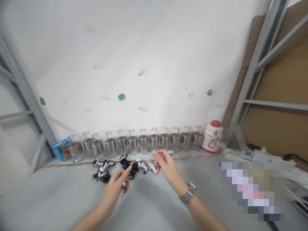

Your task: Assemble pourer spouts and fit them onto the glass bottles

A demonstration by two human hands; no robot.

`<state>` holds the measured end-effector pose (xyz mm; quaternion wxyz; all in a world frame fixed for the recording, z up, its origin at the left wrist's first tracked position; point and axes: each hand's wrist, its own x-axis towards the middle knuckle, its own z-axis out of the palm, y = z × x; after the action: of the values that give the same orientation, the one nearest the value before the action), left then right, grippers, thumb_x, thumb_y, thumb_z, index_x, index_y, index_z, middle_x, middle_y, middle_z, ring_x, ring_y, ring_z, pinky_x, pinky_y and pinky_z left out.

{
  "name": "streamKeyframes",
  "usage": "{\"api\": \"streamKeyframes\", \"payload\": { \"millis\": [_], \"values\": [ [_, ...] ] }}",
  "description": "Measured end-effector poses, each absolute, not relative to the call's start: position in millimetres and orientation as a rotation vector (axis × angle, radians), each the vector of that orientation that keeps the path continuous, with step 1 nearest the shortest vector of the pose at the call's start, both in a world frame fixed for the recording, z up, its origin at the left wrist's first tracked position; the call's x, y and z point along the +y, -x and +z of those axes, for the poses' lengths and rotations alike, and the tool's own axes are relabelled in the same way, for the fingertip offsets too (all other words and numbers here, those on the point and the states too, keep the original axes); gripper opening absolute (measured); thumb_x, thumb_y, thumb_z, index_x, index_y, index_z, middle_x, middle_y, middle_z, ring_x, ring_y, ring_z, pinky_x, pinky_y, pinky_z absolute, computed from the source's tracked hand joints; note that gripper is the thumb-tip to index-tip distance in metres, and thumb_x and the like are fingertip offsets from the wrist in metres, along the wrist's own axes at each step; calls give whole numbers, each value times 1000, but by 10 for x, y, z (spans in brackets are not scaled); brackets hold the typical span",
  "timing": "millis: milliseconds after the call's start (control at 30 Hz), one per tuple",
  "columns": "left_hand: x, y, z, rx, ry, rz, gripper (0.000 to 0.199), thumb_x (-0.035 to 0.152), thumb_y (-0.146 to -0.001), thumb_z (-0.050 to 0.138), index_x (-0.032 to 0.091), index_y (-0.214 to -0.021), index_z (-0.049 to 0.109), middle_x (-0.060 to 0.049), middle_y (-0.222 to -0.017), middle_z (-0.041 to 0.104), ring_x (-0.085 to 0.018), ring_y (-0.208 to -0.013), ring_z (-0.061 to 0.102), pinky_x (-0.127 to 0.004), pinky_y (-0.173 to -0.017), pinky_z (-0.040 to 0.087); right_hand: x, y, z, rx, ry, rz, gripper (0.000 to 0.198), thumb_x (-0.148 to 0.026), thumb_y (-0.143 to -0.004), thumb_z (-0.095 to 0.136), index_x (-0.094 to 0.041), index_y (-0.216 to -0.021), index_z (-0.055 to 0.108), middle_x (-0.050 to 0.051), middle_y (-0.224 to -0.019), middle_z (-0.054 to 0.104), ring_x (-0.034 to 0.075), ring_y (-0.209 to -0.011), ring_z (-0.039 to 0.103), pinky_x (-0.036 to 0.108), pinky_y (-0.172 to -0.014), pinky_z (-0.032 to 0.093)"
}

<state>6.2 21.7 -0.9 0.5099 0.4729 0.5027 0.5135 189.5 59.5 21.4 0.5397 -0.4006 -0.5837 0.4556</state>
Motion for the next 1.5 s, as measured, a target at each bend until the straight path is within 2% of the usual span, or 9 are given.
{"api": "streamKeyframes", "payload": {
  "millis": [333, 533, 633, 833, 933, 1033, 1133, 1267, 1500],
  "values": [
    [286, 47, 2, 1239, -1074, 1318, 41, 47, -66, 60, 21, -57, 31, 11, -34, 34, -3, -32, 25, -18, -36, 15, 849, -2194, -65, -1777, 1378, 388, 23, -38, -84, 39, -20, -93, 49, -3, -61, 49, 15, -58, 49, 26, -57, 38],
    [294, 55, -17, 1197, -1079, 1373, 38, 43, -69, 59, 20, -56, 32, 12, -34, 30, -3, -34, 21, -19, -39, 14, 844, -2133, -128, -2007, 1382, 166, 19, -20, -80, 44, -20, -95, 55, 4, -88, 56, 17, -78, 53, 28, -72, 39],
    [288, 62, -1, 1183, -1040, 1408, 37, 42, -70, 59, 20, -56, 32, 11, -35, 31, -3, -36, 21, -19, -40, 15, 881, -2217, -94, -1995, 1518, -11, 22, -16, -81, 40, -18, -95, 57, 6, -90, 55, 18, -81, 54, 29, -75, 39],
    [314, 73, 1, 1201, -976, 1400, 35, 42, -64, 64, 19, -63, 38, 10, -45, 40, -2, -37, 27, -17, -39, 19, 983, -2396, -154, -1960, 1627, -88, 21, -8, -75, 44, -15, -86, 61, 10, -88, 56, 23, -86, 51, 32, -77, 36],
    [336, 75, -39, 1252, -984, 1449, 36, 34, -57, 72, 18, -73, 45, 8, -55, 47, -3, -41, 37, -17, -42, 29, 975, -2364, -207, -2000, 1603, -115, 22, -7, -76, 44, -16, -85, 62, 9, -89, 57, 22, -86, 49, 32, -77, 35],
    [356, 91, -65, 1241, -953, 1512, 32, 35, -61, 69, 16, -78, 49, 4, -61, 53, -9, -54, 53, -21, -53, 41, 924, -2289, -194, -2021, 1573, -139, 24, -8, -79, 42, -17, -90, 60, 8, -91, 56, 22, -88, 48, 31, -78, 34],
    [380, 141, -48, 1170, -905, 1560, 31, 40, -66, 63, 16, -82, 52, -2, -72, 57, -17, -70, 60, -28, -62, 46, 828, -2149, -105, -2041, 1518, -170, 24, -9, -80, 42, -17, -96, 58, 8, -95, 55, 22, -90, 47, 32, -79, 33],
    [432, 259, 6, 1155, -952, 1648, 32, 44, -70, 58, 17, -87, 55, -5, -89, 58, -17, -70, 60, -28, -58, 47, 664, -1784, 44, -2318, 1207, -221, 24, -7, -80, 43, -18, -96, 57, 7, -96, 56, 20, -90, 46, 33, -81, 31],
    [552, 451, -16, 1271, -850, 1762, 38, 50, -69, 55, 15, -82, 57, -3, -76, 55, -12, -60, 55, -20, -45, 38, 638, -1110, 76, -2583, 1043, -165, 15, -25, -82, 49, -20, -93, 58, 5, -92, 58, 20, -90, 46, 32, -77, 31]
  ]
}}
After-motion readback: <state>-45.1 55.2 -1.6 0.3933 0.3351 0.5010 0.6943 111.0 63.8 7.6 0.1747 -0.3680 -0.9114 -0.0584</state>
